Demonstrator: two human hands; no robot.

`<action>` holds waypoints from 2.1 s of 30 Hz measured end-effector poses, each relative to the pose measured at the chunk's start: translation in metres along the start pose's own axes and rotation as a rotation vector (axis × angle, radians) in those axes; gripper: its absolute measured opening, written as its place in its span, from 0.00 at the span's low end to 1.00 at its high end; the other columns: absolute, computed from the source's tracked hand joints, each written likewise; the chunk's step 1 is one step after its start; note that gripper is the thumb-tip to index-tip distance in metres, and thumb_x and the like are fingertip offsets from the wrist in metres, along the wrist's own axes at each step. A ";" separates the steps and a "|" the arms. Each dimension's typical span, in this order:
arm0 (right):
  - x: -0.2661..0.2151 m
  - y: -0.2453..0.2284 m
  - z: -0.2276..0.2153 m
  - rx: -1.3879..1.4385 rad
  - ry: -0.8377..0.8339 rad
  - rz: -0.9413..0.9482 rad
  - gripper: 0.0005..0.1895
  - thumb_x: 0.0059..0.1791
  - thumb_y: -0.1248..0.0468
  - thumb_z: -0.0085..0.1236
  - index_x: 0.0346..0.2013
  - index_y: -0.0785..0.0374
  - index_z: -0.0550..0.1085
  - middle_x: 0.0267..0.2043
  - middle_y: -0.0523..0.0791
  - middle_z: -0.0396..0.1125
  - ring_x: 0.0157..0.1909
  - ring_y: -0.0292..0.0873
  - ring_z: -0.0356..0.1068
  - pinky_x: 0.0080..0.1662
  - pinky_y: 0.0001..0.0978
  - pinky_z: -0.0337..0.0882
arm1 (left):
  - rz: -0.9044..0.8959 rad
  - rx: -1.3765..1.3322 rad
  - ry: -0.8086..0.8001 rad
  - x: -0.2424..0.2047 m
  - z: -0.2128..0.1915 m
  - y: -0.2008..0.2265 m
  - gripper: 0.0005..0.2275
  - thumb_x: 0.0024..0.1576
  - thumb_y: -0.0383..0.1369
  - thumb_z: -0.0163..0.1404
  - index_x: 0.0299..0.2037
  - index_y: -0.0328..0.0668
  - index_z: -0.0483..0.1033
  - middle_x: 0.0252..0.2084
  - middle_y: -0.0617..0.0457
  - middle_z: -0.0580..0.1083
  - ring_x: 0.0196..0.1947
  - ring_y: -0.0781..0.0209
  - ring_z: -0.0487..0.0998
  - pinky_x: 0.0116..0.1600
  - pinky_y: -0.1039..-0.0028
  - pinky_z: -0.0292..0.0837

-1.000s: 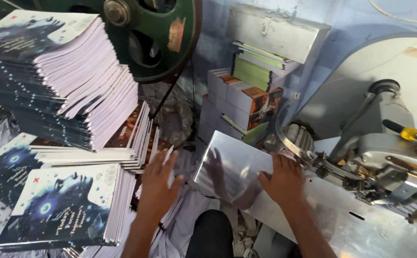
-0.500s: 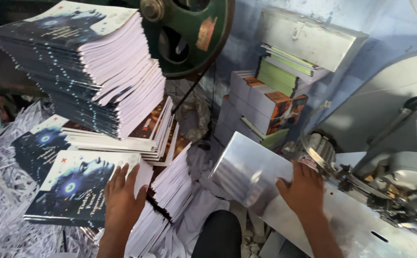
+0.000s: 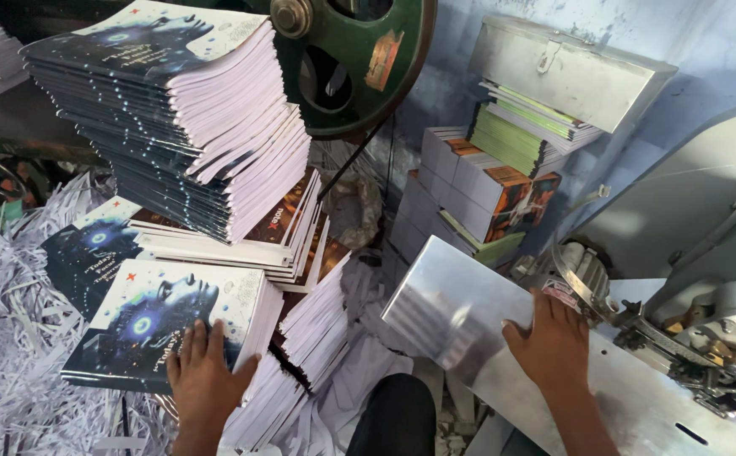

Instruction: The person repeatedly picks up a book, places it into a binding machine, and operates the machine to bind the book. After each cycle, the person removes the bound book and places it on a stack, then repeats the process with the next book.

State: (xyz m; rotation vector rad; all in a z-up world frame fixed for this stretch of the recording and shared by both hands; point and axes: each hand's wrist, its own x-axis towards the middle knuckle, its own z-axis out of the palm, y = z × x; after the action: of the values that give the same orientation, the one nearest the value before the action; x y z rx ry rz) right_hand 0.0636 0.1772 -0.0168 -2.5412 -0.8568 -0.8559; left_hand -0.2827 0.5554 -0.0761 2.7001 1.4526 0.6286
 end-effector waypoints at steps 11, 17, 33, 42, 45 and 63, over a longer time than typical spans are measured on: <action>0.001 0.001 0.012 -0.071 -0.044 0.039 0.40 0.38 0.47 0.64 0.59 0.64 0.71 0.58 0.52 0.69 0.62 0.53 0.66 0.65 0.52 0.61 | 0.171 -0.061 0.010 -0.028 -0.023 0.024 0.49 0.36 0.58 0.62 0.70 0.47 0.60 0.71 0.39 0.59 0.73 0.45 0.56 0.72 0.46 0.48; 0.012 -0.007 0.015 -0.049 -0.108 0.044 0.37 0.39 0.48 0.64 0.56 0.66 0.70 0.59 0.54 0.68 0.64 0.55 0.66 0.67 0.53 0.60 | 0.275 -0.064 -0.169 -0.024 -0.031 0.018 0.56 0.27 0.54 0.69 0.72 0.49 0.57 0.74 0.39 0.56 0.75 0.41 0.52 0.68 0.47 0.46; 0.007 -0.195 0.045 0.971 -0.642 0.073 0.33 0.47 0.46 0.59 0.62 0.63 0.71 0.58 0.53 0.72 0.62 0.48 0.72 0.60 0.41 0.70 | 0.379 -0.136 -0.007 -0.047 -0.030 0.038 0.38 0.36 0.29 0.57 0.65 0.47 0.66 0.70 0.44 0.65 0.69 0.47 0.60 0.66 0.46 0.52; -0.017 -0.242 0.079 1.424 -1.152 0.436 0.32 0.52 0.44 0.52 0.61 0.64 0.70 0.52 0.48 0.73 0.50 0.43 0.76 0.52 0.37 0.73 | 0.361 -0.125 0.036 -0.056 -0.033 0.069 0.32 0.43 0.29 0.58 0.62 0.45 0.67 0.66 0.45 0.66 0.69 0.47 0.61 0.67 0.44 0.51; -0.020 -0.245 0.073 1.726 -1.226 0.616 0.29 0.51 0.46 0.55 0.56 0.67 0.70 0.45 0.47 0.72 0.41 0.43 0.75 0.47 0.38 0.76 | 0.336 -0.159 -0.099 -0.062 -0.037 0.078 0.37 0.39 0.29 0.58 0.65 0.42 0.66 0.69 0.40 0.64 0.71 0.40 0.59 0.64 0.42 0.49; -0.042 -0.221 0.093 1.764 -0.993 0.771 0.23 0.48 0.67 0.60 0.58 0.70 0.75 0.51 0.49 0.76 0.48 0.43 0.74 0.50 0.35 0.73 | 0.476 -0.415 -0.143 -0.075 -0.041 0.117 0.36 0.41 0.39 0.63 0.63 0.38 0.70 0.68 0.37 0.64 0.70 0.36 0.57 0.65 0.36 0.46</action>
State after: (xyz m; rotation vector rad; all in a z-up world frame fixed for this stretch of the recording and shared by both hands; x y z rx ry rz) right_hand -0.0621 0.3716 -0.0904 -1.1551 -0.3180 1.0900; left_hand -0.2406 0.4211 -0.0413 2.6727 0.5608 0.6429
